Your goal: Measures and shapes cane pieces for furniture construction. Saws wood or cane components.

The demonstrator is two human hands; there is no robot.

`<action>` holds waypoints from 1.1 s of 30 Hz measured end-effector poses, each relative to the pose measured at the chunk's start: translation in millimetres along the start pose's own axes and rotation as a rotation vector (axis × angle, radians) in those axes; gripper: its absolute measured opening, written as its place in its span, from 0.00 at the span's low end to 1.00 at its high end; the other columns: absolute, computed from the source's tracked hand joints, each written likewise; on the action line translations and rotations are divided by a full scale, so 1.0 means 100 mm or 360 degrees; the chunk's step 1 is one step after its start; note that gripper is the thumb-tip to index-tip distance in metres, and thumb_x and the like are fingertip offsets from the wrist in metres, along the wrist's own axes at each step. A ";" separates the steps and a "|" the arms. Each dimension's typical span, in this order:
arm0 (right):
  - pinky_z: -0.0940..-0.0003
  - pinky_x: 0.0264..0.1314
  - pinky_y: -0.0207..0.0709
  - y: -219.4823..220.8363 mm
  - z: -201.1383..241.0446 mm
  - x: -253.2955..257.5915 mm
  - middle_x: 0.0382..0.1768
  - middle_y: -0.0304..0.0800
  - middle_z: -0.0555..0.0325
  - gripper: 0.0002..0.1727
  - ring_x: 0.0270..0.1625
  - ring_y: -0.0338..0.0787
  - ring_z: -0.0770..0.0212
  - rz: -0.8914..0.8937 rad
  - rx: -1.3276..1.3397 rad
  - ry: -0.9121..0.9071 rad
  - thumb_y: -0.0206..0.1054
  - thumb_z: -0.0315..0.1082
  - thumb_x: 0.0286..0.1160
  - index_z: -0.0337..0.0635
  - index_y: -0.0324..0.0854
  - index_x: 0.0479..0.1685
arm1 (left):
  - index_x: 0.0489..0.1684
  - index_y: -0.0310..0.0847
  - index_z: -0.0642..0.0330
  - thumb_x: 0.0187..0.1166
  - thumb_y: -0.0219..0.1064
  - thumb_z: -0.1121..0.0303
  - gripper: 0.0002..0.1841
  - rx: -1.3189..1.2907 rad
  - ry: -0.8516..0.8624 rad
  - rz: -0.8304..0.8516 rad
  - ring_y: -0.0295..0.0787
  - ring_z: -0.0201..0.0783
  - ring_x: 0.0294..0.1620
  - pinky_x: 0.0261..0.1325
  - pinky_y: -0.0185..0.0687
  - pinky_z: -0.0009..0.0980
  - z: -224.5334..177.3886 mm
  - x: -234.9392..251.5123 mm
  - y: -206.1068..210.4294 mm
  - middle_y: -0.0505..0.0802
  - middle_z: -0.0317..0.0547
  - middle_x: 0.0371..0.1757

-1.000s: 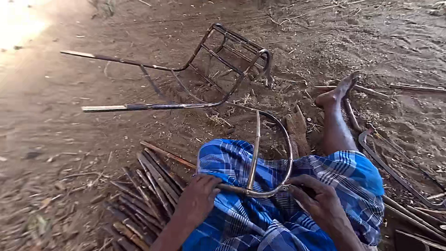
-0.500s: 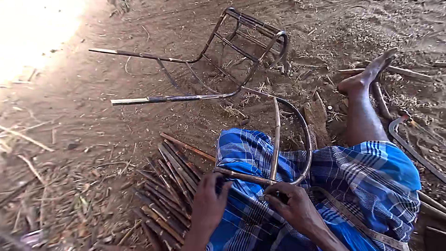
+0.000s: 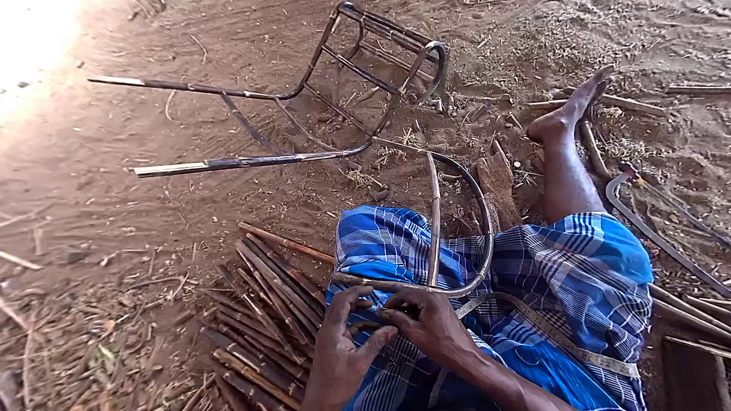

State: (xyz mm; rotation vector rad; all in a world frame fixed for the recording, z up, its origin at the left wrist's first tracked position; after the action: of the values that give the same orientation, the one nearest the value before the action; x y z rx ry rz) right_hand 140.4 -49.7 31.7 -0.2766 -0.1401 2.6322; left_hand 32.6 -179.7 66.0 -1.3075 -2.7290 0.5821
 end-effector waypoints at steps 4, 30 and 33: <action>0.75 0.40 0.84 0.02 -0.01 0.01 0.38 0.93 0.74 0.09 0.35 0.88 0.77 0.0031 -0.0002 0.0054 0.71 0.47 0.79 0.57 0.93 0.42 | 0.50 0.90 0.60 0.71 0.79 0.68 0.12 0.0006 0.0064 -0.0057 0.97 0.44 0.42 0.47 0.97 0.36 -0.01 -0.01 -0.07 0.97 0.47 0.45; 0.74 0.40 0.86 -0.36 -0.17 0.03 0.39 0.94 0.75 0.06 0.36 0.90 0.77 -0.0200 -0.0259 -0.0054 0.73 0.41 0.78 0.59 0.93 0.48 | 0.58 0.85 0.64 0.79 0.64 0.85 0.14 -0.0639 -0.0395 -0.0746 0.94 0.37 0.39 0.48 0.95 0.33 0.28 0.17 -0.43 0.94 0.47 0.45; 0.73 0.38 0.87 -0.51 -0.31 -0.04 0.39 0.95 0.76 0.05 0.34 0.90 0.76 -0.0267 -0.0288 0.0055 0.74 0.43 0.78 0.60 0.93 0.47 | 0.58 0.85 0.64 0.77 0.68 0.84 0.14 -0.0412 -0.0356 -0.0773 0.94 0.37 0.37 0.46 0.95 0.33 0.27 0.21 -0.48 0.94 0.46 0.42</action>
State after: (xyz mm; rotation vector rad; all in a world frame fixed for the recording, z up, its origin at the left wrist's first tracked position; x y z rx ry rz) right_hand 173.8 -5.4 9.8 -0.3552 -0.3743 2.4497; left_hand -22.5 -199.4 56.2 -0.5843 -3.2260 0.3543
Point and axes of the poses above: each hand's wrist, its own x-axis towards the middle knuckle, its own y-axis out of the palm, z = x × y, the point moved 6 cm from there along x, towards the middle knuckle
